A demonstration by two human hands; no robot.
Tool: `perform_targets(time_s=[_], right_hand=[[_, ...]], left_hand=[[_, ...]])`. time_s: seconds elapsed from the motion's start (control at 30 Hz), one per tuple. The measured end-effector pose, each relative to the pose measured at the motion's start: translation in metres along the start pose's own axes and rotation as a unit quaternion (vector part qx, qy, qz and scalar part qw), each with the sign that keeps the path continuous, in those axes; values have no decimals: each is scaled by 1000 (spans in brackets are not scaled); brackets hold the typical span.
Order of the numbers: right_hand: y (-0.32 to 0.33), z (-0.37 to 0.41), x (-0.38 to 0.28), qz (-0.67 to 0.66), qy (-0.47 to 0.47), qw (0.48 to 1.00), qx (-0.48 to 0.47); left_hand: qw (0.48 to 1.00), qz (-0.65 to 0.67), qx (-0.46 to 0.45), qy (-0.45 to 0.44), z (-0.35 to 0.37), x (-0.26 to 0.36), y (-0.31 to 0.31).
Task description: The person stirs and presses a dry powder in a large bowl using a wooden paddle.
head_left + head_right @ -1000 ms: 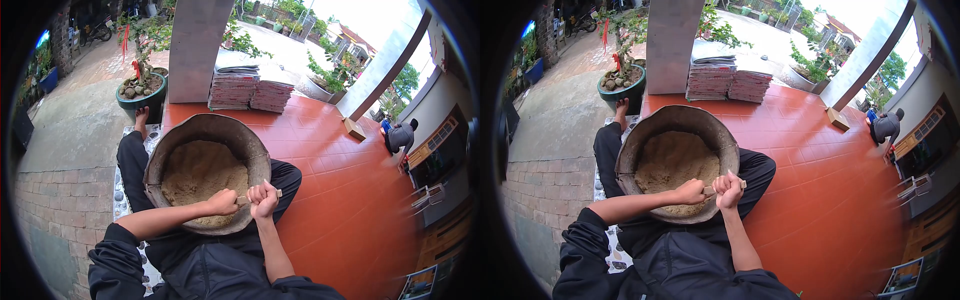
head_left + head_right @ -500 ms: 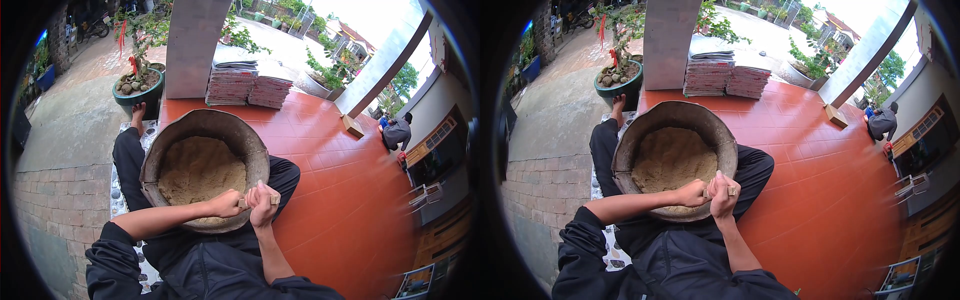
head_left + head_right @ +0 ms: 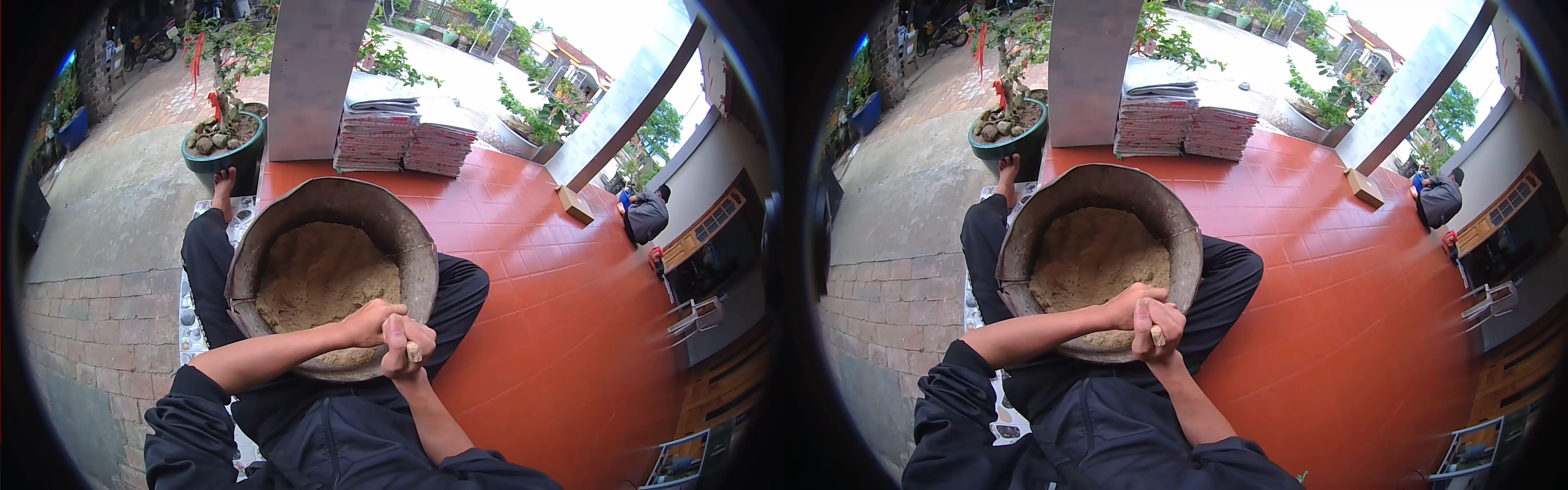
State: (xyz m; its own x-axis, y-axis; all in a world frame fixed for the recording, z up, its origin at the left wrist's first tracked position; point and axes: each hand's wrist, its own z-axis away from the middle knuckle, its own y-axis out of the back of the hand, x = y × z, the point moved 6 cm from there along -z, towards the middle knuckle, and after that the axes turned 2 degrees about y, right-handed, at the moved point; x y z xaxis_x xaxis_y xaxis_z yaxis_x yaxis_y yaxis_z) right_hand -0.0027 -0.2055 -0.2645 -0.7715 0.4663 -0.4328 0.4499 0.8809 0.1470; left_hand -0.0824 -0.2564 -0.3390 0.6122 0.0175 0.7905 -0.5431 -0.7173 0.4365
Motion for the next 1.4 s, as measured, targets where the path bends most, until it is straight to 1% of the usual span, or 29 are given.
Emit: perform_targets(time_s=[0.03, 0.07, 0.1, 0.17, 0.23, 0.3, 0.33, 0.4, 0.43, 0.5, 0.53, 0.57, 0.63, 0.67, 0.7, 0.73, 0.77, 0.8, 0.87, 0.9, 0.97, 1.03, 1.1, 1.17, 1.23, 1.27, 1.3, 1.37, 1.4], right_hand=[[-1, -2, 0, -18, -8, 1000, 5], [-5, -3, 5, -66, -49, 996, -39], [-6, -1, 6, -67, -49, 996, -39], [-9, 5, 9, -68, -29, 995, -61], [-10, 5, 9, -72, -35, 994, -72], [-11, 2, 9, -69, -55, 990, -107], [-10, 0, 8, -67, -53, 991, -107], [-8, -5, 6, -48, -47, 993, -97], [-4, -9, 5, -47, -45, 993, -98], [5, -13, 23, -120, -233, 960, -96], [5, -9, 36, -221, -347, 910, -41], [7, -11, 45, -263, -364, 893, -23], [7, -11, 55, -307, -408, 860, 6], [6, -12, 57, -306, -406, 861, 4], [6, -10, 59, -328, -411, 850, 28], [6, -6, 58, -349, -418, 837, 55], [7, -4, 55, -347, -419, 838, 53], [9, -2, 51, -346, -414, 840, 63], [14, 4, 46, -332, -406, 848, 79], [15, 10, 49, -331, -404, 849, 76], [16, 30, 63, -393, -458, 783, 152], [12, 37, 61, -386, -457, 786, 157], [10, 41, 62, -386, -449, 789, 162], [6, 40, 61, -390, -442, 791, 161], [1, 41, 62, -393, -435, 795, 157], [-2, 44, 65, -403, -426, 791, 175], [-7, 45, 64, -414, -418, 785, 192], [-20, 47, 61, -412, -412, 786, 208], [-26, 43, 56, -404, -391, 804, 194]], left_hand=[[1000, -23, 6, -9, -1, -3, 1], [1000, -23, 16, -11, -2, -7, 1], [1000, -23, 16, -10, -3, -13, 1], [999, -17, 17, -44, -6, -21, 0], [999, -17, 1, -45, -8, -18, 3], [999, -24, -31, 10, -9, -20, 2], [999, -24, -31, 8, -9, -20, 3], [995, -14, -83, 59, -8, -26, -5], [995, -15, -81, 57, -6, -25, -9], [997, 29, -49, 45, -1, -19, -17], [994, 8, -86, 73, 5, -21, -21], [994, 8, -87, 73, 5, -21, -23], [978, -25, -108, 178, 4, -30, -24], [974, -23, -113, 194, 4, -30, -23], [975, -20, -110, 192, 3, -31, -24], [972, -46, -126, 194, 7, -34, -25], [968, -72, -140, 194, 9, -37, -27], [969, -71, -137, 191, 9, -35, -25], [961, -84, -179, 194, 13, -31, -28], [962, -84, -175, 191, 13, -20, -20], [923, -125, -254, 260, 24, -12, -12], [922, -130, -259, 255, 27, -15, -7], [930, -111, -267, 229, 30, -14, -8], [923, -119, -279, 236, 31, -20, -7], [914, -158, -283, 245, 28, -18, 4], [886, -194, -311, 284, 27, -18, 10], [878, -212, -321, 284, 27, -21, 13], [875, -245, -307, 283, 30, -26, 24], [872, -252, -307, 285, 30, -26, 32]])
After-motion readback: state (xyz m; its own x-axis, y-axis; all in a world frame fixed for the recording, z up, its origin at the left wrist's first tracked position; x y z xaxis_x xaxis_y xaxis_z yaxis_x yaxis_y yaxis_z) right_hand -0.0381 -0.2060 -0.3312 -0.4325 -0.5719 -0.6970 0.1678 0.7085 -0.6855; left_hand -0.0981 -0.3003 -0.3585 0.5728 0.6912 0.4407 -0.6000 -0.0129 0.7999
